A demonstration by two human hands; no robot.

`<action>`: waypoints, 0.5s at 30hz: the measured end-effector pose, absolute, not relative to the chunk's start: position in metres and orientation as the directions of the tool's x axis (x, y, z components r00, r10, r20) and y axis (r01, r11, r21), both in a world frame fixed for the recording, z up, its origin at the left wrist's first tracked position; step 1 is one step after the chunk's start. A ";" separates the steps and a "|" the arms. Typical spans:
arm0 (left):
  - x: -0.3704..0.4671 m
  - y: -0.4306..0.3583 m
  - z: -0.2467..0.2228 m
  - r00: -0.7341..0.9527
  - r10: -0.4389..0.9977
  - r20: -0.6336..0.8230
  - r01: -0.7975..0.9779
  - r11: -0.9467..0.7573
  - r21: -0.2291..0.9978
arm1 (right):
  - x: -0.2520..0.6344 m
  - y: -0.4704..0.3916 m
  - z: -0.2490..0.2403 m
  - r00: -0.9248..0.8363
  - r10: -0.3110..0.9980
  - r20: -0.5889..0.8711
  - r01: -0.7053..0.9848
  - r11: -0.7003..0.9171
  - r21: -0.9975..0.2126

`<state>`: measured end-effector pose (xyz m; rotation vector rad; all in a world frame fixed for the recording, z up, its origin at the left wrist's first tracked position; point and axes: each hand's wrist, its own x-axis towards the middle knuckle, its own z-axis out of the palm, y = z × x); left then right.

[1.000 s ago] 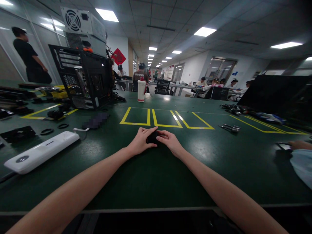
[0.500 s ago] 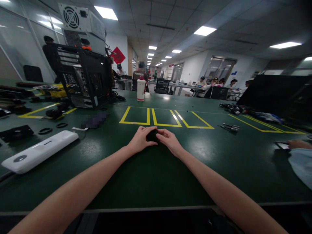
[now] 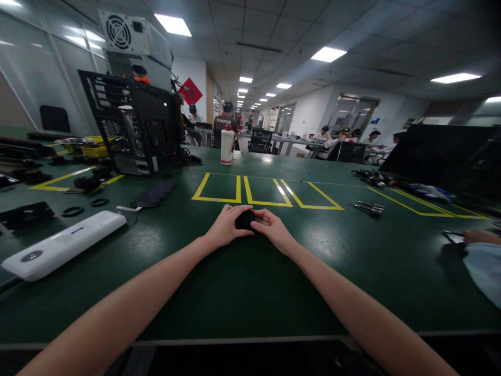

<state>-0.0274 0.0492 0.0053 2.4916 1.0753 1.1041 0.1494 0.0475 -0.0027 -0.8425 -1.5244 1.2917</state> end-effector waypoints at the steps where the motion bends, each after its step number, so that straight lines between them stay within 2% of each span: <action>1: -0.027 0.049 0.006 0.454 0.692 0.562 0.539 -0.715 0.446 | 0.149 0.048 -0.003 -0.309 0.929 0.203 -0.064 0.192 -0.979; 7: -0.026 0.050 0.005 0.447 0.695 0.562 0.550 -0.710 0.440 | 0.146 0.053 -0.003 -0.250 0.961 0.114 -0.058 0.103 -0.993; 12: -0.026 0.051 0.005 0.445 0.697 0.562 0.552 -0.708 0.440 | 0.148 0.047 -0.002 -0.311 0.924 0.221 -0.076 0.208 -0.975; 15: -0.027 0.050 0.005 0.444 0.697 0.563 0.553 -0.708 0.439 | 0.148 0.044 0.000 -0.306 0.930 0.203 -0.070 0.190 -0.979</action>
